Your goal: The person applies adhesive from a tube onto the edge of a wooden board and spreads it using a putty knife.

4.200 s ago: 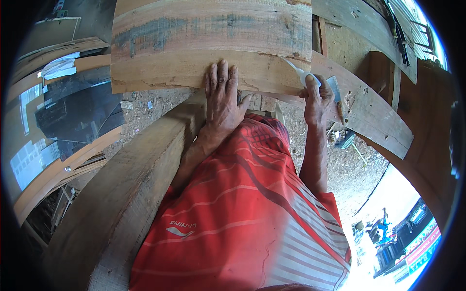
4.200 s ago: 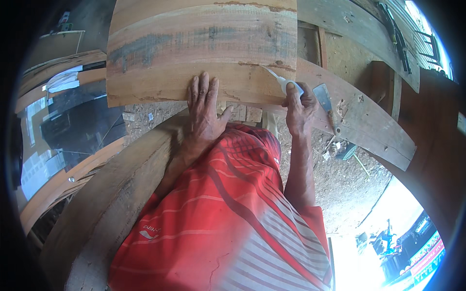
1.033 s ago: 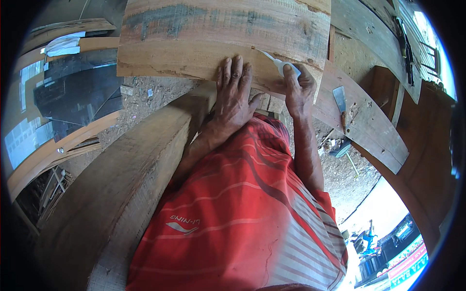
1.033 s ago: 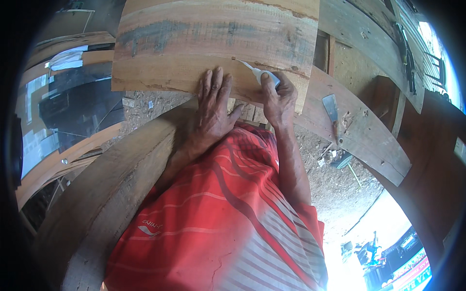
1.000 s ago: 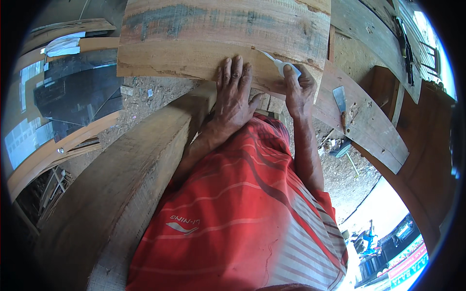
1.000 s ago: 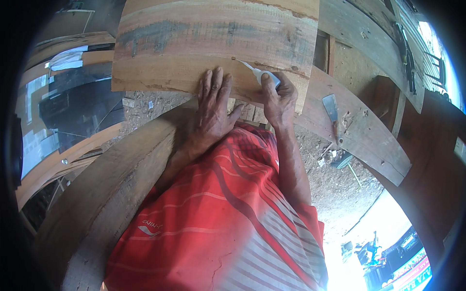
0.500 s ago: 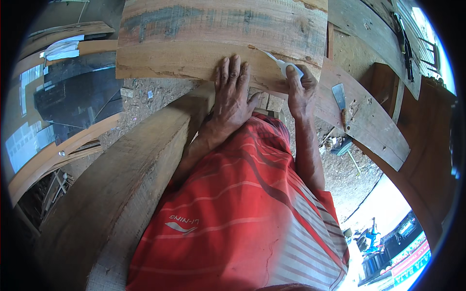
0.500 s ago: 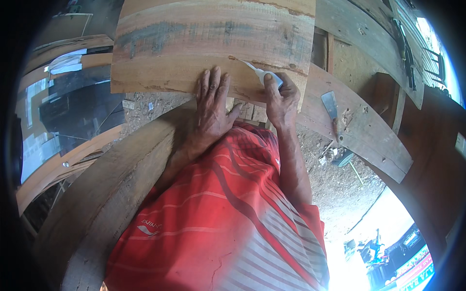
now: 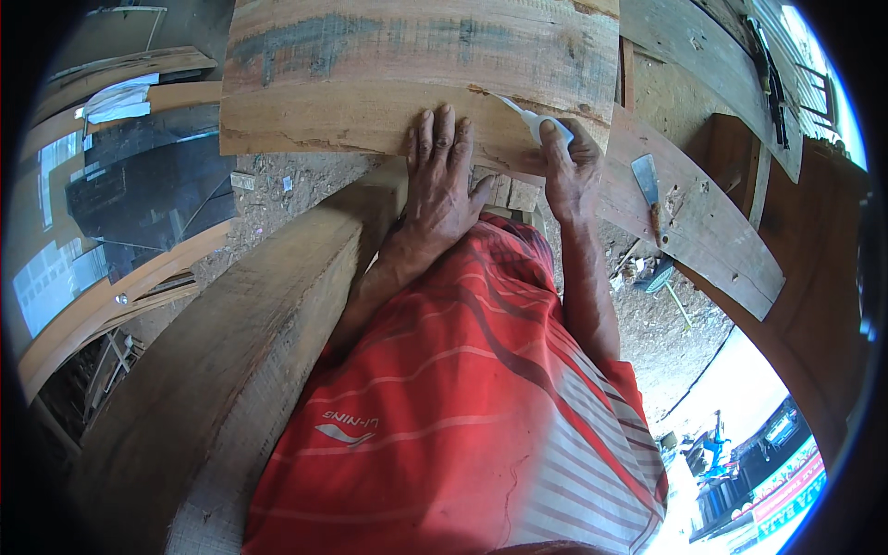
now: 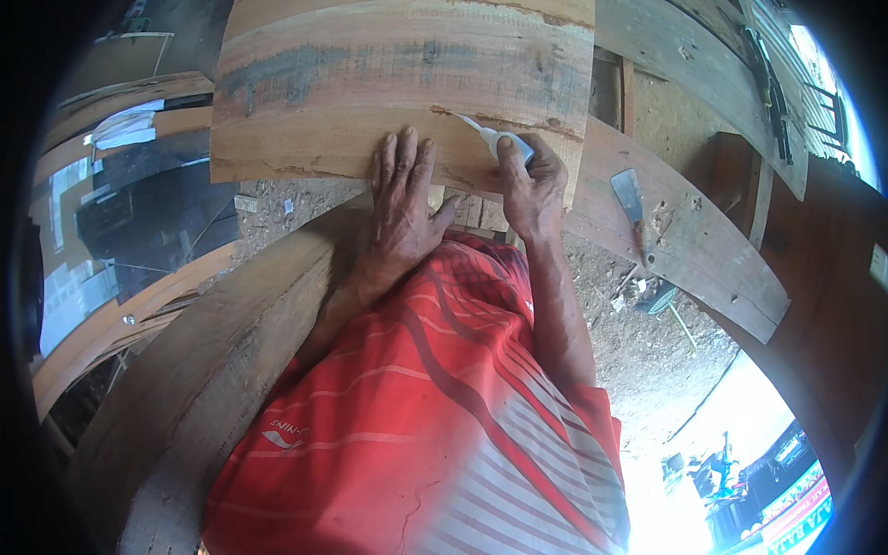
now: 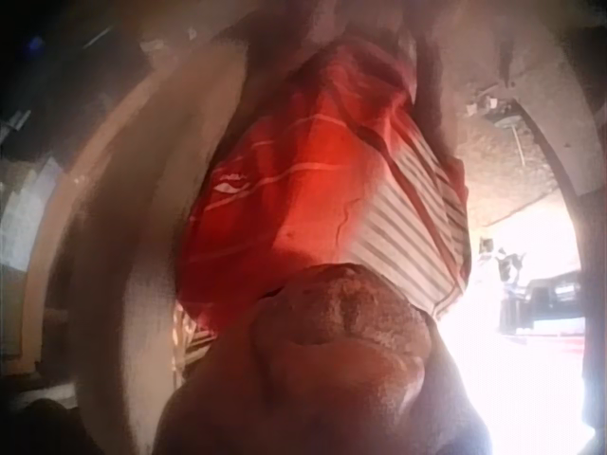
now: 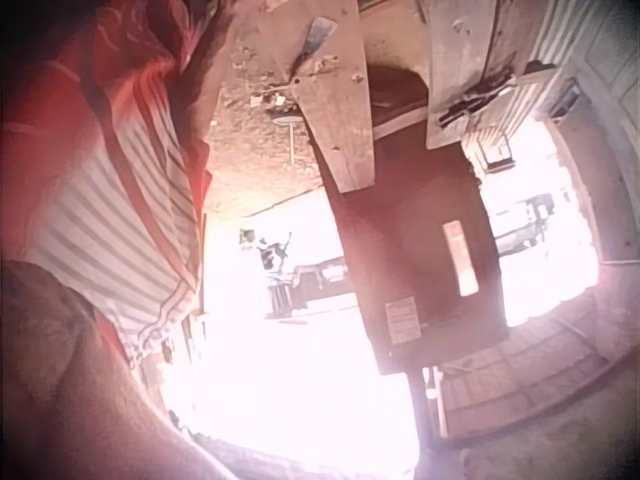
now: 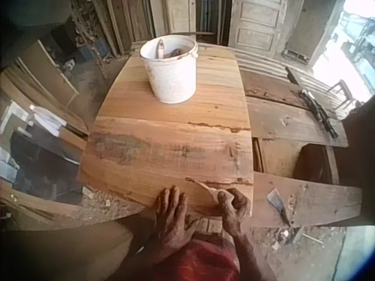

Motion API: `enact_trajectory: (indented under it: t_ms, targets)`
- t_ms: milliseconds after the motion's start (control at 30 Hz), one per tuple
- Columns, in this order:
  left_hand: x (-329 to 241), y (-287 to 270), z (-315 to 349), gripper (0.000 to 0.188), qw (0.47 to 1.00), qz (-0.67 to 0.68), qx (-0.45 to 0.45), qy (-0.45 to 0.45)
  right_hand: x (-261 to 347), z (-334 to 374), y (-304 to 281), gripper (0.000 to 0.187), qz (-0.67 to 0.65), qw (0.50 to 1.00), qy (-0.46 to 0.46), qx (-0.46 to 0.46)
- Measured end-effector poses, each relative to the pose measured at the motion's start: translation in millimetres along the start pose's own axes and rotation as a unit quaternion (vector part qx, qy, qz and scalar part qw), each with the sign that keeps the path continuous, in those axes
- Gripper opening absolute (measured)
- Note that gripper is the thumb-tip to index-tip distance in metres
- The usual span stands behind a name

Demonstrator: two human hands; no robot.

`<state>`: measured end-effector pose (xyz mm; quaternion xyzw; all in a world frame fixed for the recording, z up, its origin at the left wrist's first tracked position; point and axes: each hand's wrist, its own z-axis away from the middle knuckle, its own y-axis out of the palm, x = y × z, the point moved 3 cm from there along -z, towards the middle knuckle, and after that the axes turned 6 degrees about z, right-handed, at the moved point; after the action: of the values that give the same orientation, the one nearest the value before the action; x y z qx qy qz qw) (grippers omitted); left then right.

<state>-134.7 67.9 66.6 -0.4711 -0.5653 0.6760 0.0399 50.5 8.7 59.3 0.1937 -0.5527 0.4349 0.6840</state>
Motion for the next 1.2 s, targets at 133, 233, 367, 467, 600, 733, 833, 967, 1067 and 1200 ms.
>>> enact_trajectory:
  t_ms: [133, 233, 367, 467, 600, 733, 833, 967, 1067, 1200]
  targets:
    - [-3, -3, -1, 0.091, 1.0, 0.008, -0.018, -0.003, -5, 2, -3, 0.035, -0.021, 1.0, 0.002, -0.005]
    - [-3, -3, -1, 0.091, 1.0, 0.009, -0.019, -0.003, -7, 5, -6, 0.036, -0.038, 0.999, 0.006, -0.015]
    - [-3, -3, -2, 0.089, 1.0, 0.015, -0.023, 0.001, -4, 6, -7, 0.037, -0.04, 0.999, 0.012, -0.017]
    - [-3, -3, -1, 0.089, 1.0, 0.016, -0.022, 0.0, -4, 5, -7, 0.037, -0.014, 1.0, 0.004, -0.022]
    - [-3, -3, -1, 0.089, 1.0, 0.017, -0.021, -0.002, -8, 3, -7, 0.037, -0.009, 1.0, 0.004, -0.024]
    - [-2, -2, -1, 0.09, 1.0, 0.016, -0.02, -0.001, -8, 3, -8, 0.037, -0.013, 1.0, 0.005, -0.02]
    - [-2, -2, -1, 0.09, 1.0, 0.016, -0.018, -0.003, -5, 5, -7, 0.038, -0.026, 0.999, 0.01, -0.021]
    - [-2, -1, -1, 0.09, 1.0, 0.015, -0.018, -0.004, -8, 6, -9, 0.039, -0.033, 0.999, -0.003, -0.017]
    - [-1, -1, 0, 0.09, 1.0, 0.017, -0.02, -0.001, -9, 6, -12, 0.039, -0.015, 1.0, 0.005, -0.009]
    - [-2, -1, -1, 0.089, 1.0, 0.015, -0.019, 0.002, -12, 6, -13, 0.039, -0.026, 1.0, 0.004, -0.015]
